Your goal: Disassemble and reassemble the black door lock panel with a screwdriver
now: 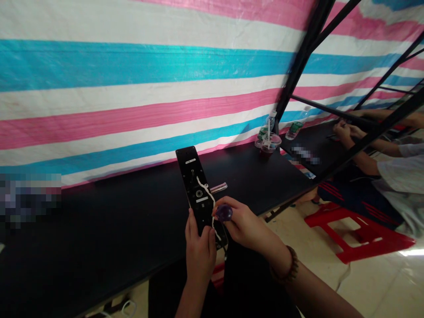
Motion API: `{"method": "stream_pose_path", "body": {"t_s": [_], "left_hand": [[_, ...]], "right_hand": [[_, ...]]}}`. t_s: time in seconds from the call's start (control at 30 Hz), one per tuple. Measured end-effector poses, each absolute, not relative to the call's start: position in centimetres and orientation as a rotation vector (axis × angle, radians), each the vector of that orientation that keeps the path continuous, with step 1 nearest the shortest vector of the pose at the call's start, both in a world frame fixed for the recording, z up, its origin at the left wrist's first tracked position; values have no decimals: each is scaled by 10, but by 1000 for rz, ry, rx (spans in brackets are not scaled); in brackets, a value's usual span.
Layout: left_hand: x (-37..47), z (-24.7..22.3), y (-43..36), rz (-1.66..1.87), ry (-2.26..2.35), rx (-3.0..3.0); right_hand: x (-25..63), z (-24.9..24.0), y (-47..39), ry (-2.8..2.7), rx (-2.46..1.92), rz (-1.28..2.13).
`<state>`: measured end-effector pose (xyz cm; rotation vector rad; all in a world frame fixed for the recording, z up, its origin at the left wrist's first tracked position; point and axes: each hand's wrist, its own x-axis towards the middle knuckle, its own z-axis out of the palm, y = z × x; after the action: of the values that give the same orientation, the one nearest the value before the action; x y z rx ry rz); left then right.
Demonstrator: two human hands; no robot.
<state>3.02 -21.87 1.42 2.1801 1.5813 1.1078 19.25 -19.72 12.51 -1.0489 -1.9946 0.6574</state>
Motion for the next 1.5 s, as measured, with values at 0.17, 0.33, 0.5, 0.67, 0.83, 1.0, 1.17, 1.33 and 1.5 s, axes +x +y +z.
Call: {"method": "stream_pose_path", "body": {"t_s": [0.17,0.33,0.5,0.67,0.83,1.0,1.17,1.33,1.5], "left_hand": [[31,14,-219,1123,1589,2185],[31,10,-218,1132,1600,2217],[31,9,-217,1140,1610,2262],[30,9,-217,1136,1617,2255],[30,5,-219,1118,1640,2216],[30,7,-220,1121,1660,2175],[31,12,-221,1174,1627,2181],[32,10,-221,1184,1618,2217],[32,6,-220,1193,1618,2235]], "right_hand": [[190,118,-197,-1880,-1085,545],[192,111,-199,-1862,-1084,514],[189,108,-196,-1798,-1043,477],[186,108,-192,-1623,-1112,518],[187,112,-194,-1789,-1062,594],[186,109,-195,-1785,-1056,541],[187,103,-197,-1743,-1066,543],[189,98,-199,-1721,-1061,504],[190,93,-199,-1700,-1072,501]]}}
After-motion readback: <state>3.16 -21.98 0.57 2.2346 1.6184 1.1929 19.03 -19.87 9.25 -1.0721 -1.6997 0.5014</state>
